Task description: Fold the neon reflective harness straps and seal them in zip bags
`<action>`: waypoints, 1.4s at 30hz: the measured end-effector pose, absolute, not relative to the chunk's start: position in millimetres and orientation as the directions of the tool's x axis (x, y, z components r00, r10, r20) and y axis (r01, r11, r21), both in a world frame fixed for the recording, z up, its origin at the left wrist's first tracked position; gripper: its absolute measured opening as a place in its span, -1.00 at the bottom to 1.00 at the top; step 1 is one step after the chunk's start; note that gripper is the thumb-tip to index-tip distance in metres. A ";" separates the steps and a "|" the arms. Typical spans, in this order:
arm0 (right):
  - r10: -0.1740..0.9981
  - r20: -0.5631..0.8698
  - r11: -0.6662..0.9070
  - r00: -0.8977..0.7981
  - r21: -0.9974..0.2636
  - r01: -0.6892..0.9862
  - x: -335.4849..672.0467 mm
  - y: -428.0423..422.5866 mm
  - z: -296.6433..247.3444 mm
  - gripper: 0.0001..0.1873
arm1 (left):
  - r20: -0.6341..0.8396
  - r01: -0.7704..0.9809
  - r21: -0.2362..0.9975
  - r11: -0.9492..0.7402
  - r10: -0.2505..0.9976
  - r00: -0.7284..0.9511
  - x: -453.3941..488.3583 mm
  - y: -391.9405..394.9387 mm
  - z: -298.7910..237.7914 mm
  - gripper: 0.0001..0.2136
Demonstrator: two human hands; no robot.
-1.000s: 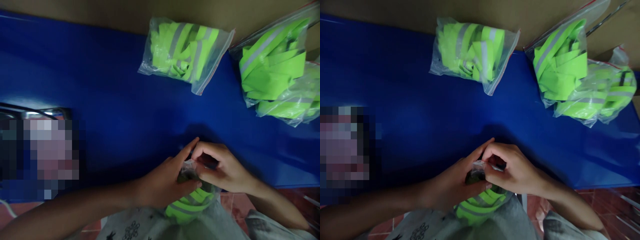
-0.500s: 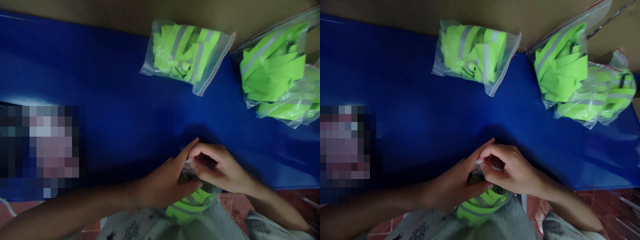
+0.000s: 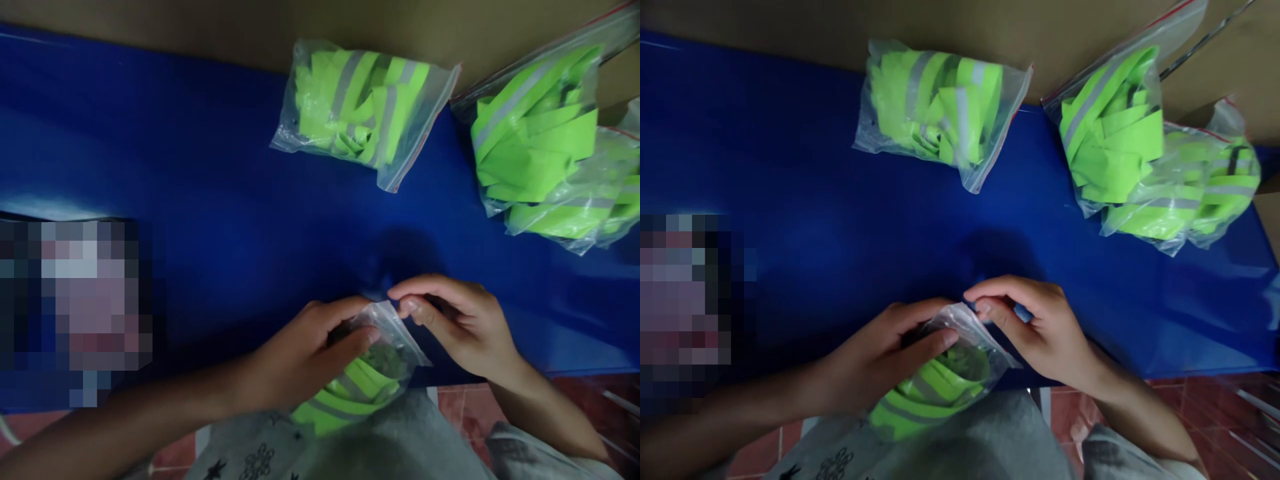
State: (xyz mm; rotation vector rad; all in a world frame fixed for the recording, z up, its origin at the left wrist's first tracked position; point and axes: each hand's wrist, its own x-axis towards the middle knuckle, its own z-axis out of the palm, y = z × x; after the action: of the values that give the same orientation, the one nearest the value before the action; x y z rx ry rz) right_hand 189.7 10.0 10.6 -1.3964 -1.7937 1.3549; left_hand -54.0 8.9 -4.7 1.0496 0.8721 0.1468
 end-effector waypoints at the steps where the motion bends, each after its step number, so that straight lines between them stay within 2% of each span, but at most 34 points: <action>1: 0.926 -0.186 -0.022 -0.327 -0.894 0.447 191.3 10.3 10.6 -0.80 | -0.570 0.290 0.794 0.534 0.491 0.659 -55.3 10.2 -3.9 -0.71; 3: 0.931 -0.185 -0.018 -0.314 -0.884 0.468 192.9 10.6 10.5 -0.82 | -0.578 0.293 0.788 0.541 0.487 0.655 -56.8 12.2 -3.2 -0.70; 9: 0.853 -0.144 0.065 -0.502 -0.924 0.376 187.1 8.7 10.8 -0.84 | -0.541 0.275 0.819 0.503 0.520 0.661 -57.8 12.3 -4.5 -0.68; 14: 0.847 -0.114 0.090 -0.519 -0.932 0.351 186.5 6.3 8.7 -0.83 | -0.523 0.260 0.836 0.484 0.555 0.647 -57.9 11.7 -5.3 -0.73; 19: 0.851 -0.164 0.067 -0.499 -0.908 0.413 187.4 5.0 6.7 -0.69 | -0.505 0.237 0.846 0.478 0.575 0.643 -57.6 11.6 -5.7 -0.77; 26: 0.859 -0.117 0.088 -0.498 -0.926 0.368 185.6 5.5 5.5 -0.82 | -0.504 0.253 0.855 0.453 0.607 0.614 -55.9 12.8 -2.2 -0.78; 30: 0.844 -0.122 0.088 -0.523 -0.929 0.360 184.2 4.9 6.8 -0.83 | -0.429 0.260 0.903 0.342 0.677 0.598 -54.1 14.4 -2.0 -0.82; 36: 0.846 -0.195 0.009 -0.497 -0.926 0.378 177.9 3.7 6.3 -0.85 | -0.329 0.267 0.942 0.204 0.718 0.613 -52.5 13.3 -3.4 -0.84; 39: 0.817 -0.266 -0.092 -0.512 -0.936 0.339 179.3 5.9 6.7 -0.87 | -0.304 0.247 0.951 0.184 0.691 0.655 -52.6 12.7 -2.3 -0.84; 42: 0.812 -0.340 -0.219 -0.475 -0.931 0.293 186.8 9.1 7.9 -0.80 | -0.309 0.249 0.950 0.188 0.670 0.675 -53.7 12.2 -2.4 -0.81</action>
State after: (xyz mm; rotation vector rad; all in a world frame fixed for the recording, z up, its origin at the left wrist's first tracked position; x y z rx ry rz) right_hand 186.8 9.1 7.9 -1.3042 -1.6405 1.7385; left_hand -53.7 12.2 -2.4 1.3898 0.8360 0.3506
